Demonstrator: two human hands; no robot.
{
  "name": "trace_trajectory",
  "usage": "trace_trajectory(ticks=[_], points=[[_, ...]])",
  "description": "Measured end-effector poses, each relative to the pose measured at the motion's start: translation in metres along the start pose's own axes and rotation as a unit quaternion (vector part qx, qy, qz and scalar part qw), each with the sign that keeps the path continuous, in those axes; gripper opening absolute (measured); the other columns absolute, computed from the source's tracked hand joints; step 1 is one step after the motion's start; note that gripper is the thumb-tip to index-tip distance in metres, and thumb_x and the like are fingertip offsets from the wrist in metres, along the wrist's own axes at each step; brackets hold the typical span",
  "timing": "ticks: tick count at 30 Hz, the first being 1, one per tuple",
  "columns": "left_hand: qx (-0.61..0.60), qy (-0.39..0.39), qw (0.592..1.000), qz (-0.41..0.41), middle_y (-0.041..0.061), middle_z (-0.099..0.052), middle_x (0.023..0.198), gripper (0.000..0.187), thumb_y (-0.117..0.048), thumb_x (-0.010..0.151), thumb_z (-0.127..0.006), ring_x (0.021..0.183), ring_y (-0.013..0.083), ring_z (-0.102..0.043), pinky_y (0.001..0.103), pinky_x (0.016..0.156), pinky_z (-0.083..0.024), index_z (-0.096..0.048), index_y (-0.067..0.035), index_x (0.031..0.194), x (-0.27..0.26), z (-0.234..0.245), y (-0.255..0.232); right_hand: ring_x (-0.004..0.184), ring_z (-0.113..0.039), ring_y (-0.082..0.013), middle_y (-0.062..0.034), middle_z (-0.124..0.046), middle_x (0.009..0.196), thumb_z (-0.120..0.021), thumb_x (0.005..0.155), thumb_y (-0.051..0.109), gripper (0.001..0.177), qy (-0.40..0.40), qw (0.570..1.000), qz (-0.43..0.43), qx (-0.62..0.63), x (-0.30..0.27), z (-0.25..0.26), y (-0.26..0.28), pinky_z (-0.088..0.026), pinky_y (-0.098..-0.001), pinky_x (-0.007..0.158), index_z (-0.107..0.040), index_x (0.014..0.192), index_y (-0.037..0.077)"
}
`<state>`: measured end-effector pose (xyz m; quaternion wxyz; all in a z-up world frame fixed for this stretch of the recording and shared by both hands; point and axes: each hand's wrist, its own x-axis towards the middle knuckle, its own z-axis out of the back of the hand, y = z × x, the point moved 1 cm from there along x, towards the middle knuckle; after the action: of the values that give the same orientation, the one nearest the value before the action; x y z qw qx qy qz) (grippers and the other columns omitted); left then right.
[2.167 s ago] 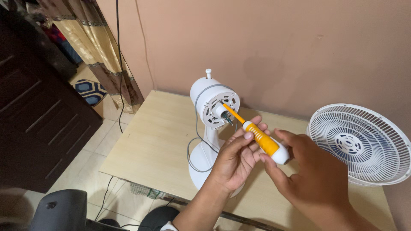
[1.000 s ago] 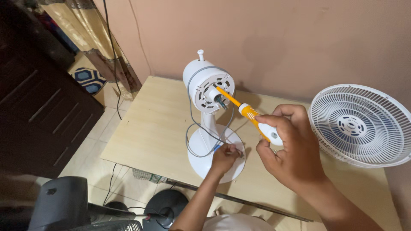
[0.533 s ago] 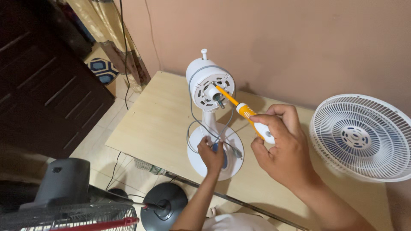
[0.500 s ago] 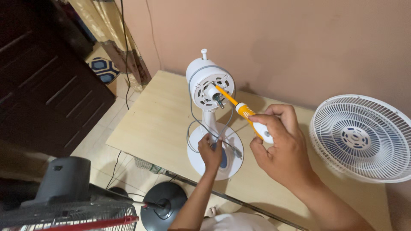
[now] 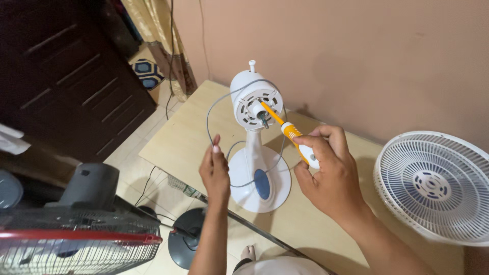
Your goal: The person removes the front grill of a white pedestal fan and uses a screwdriver to loosen and remove screws from the fan's rear housing. The person then removes the fan's power cord from the housing.
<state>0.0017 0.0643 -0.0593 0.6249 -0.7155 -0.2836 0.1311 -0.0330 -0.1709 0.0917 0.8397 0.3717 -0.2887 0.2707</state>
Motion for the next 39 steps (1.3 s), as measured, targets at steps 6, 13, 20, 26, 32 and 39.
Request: trace_trajectory(ticks=[6, 13, 20, 26, 32, 39], points=[[0.121, 0.084, 0.977, -0.151, -0.003, -0.057, 0.077, 0.037, -0.027, 0.105, -0.06, 0.066, 0.006, -0.048, 0.023, 0.06, -0.045, -0.071, -0.006, 0.134, 0.031, -0.015, -0.116, 0.094, -0.065, -0.0317, -0.0168, -0.054, 0.119, -0.069, 0.076, -0.005, 0.043, 0.003, 1.0, 0.004, 0.014, 0.002, 0.003, -0.006, -0.054, -0.0393, 0.075, -0.065, 0.117, 0.006], [0.165, 0.177, 0.908, -0.341, 0.008, -0.081, 0.096, 0.029, -0.019, 0.101, -0.069, 0.084, 0.006, -0.067, 0.024, 0.076, -0.055, -0.073, -0.004, 0.125, 0.139, -0.085, -0.173, 0.096, -0.065, -0.0319, -0.016, -0.054, 0.119, -0.07, 0.074, -0.005, 0.044, 0.008, 1.0, 0.005, 0.024, 0.003, 0.004, -0.008, -0.054, -0.0391, 0.073, -0.066, 0.117, 0.005], [0.093, 0.252, 0.935, -0.23, -0.003, -0.066, 0.071, 0.018, -0.019, 0.096, -0.074, 0.064, 0.0044, -0.052, 0.024, 0.056, -0.039, -0.08, -0.002, 0.098, 0.216, -0.143, -0.177, 0.094, -0.066, -0.0321, -0.0149, -0.054, 0.118, -0.07, 0.074, -0.004, 0.043, 0.007, 1.0, -0.018, 0.018, 0.001, 0.003, -0.007, -0.054, -0.0393, 0.073, -0.065, 0.115, 0.006], [0.154, 0.314, 0.887, -0.3, -0.001, -0.074, 0.079, 0.016, -0.016, 0.095, -0.072, 0.071, 0.004, -0.065, 0.02, 0.061, -0.049, -0.079, -0.005, 0.104, 0.204, -0.139, -0.203, 0.093, -0.065, -0.0325, -0.0168, -0.054, 0.119, -0.07, 0.074, -0.003, 0.043, 0.013, 1.0, -0.009, 0.023, 0.003, 0.005, -0.01, -0.054, -0.04, 0.073, -0.065, 0.116, 0.006], [-0.003, 0.455, 0.89, -0.029, 0.003, -0.074, 0.1, 0.04, -0.006, 0.097, -0.056, 0.072, 0.0061, -0.053, 0.021, 0.062, -0.045, -0.06, 0.001, 0.136, 0.147, -0.149, -0.207, 0.096, -0.065, -0.0331, -0.0171, -0.055, 0.119, -0.07, 0.075, -0.003, 0.045, 0.01, 1.0, -0.002, 0.024, 0.005, 0.006, -0.008, -0.055, -0.0399, 0.075, -0.064, 0.119, 0.007], [-0.107, 0.528, 0.834, -0.117, 0.005, -0.073, 0.119, 0.041, 0.003, 0.1, -0.049, 0.075, 0.0076, -0.047, 0.024, 0.066, -0.045, -0.059, 0.0, 0.14, 0.089, -0.185, -0.227, 0.113, -0.064, -0.0376, -0.0199, -0.053, 0.133, -0.065, 0.079, -0.002, 0.075, -0.03, 0.996, 0.08, 0.04, 0.006, 0.007, -0.001, -0.055, -0.0438, 0.09, -0.039, 0.149, 0.005]])
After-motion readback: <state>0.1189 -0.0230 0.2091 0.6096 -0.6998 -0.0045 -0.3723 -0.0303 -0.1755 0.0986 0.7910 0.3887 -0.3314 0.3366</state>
